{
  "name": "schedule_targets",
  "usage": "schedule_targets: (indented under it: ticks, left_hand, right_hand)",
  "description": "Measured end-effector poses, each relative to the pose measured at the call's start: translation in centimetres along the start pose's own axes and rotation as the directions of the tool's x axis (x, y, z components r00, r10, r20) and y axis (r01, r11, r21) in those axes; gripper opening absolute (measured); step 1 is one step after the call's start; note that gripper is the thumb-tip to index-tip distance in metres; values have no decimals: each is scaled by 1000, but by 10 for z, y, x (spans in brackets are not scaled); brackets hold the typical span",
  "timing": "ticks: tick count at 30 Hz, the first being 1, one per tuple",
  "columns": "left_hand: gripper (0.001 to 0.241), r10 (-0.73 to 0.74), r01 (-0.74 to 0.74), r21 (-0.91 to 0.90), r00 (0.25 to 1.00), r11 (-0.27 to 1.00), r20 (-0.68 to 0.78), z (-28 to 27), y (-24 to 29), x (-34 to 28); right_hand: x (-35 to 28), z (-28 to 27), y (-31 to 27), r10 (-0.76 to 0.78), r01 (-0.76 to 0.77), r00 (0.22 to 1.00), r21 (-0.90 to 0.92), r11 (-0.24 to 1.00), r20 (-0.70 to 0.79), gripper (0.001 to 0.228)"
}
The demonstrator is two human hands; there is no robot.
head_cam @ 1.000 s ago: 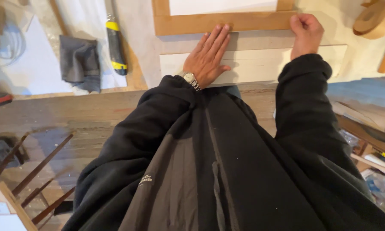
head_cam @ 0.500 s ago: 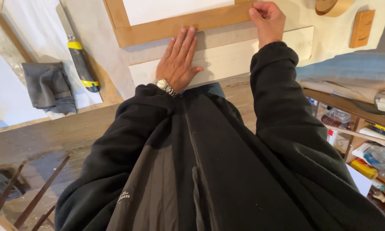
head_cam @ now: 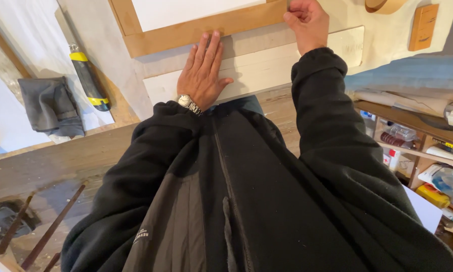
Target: Applying and trimming wood-textured veneer tape to the edge of a frame or board.
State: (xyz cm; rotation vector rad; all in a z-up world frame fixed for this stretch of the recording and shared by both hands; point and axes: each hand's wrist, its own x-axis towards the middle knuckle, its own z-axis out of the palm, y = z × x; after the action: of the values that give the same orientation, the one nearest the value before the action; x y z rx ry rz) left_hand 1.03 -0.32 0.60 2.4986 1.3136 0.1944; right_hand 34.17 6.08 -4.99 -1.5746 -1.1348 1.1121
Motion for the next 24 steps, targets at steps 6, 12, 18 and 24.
schedule_targets:
  ticks: [6, 12, 18, 24]
  left_hand:
    - [94, -27, 27, -10, 999, 1000, 26, -5, 8, 4]
    - [97, 16, -16, 11, 1000, 1000, 18, 6, 27, 23]
    - [97, 63, -64, 26, 997, 998, 38, 12, 53, 46]
    - [98, 68, -67, -38, 997, 997, 42, 14, 78, 73]
  right_hand:
    - [1, 0, 1, 29, -30, 999, 13, 999, 18, 20]
    - [3, -2, 1, 10, -9, 999, -40, 999, 35, 19]
    - [6, -8, 6, -15, 19, 997, -66, 998, 72, 19]
    - [13, -19, 0, 53, -49, 988, -28, 998, 145, 17]
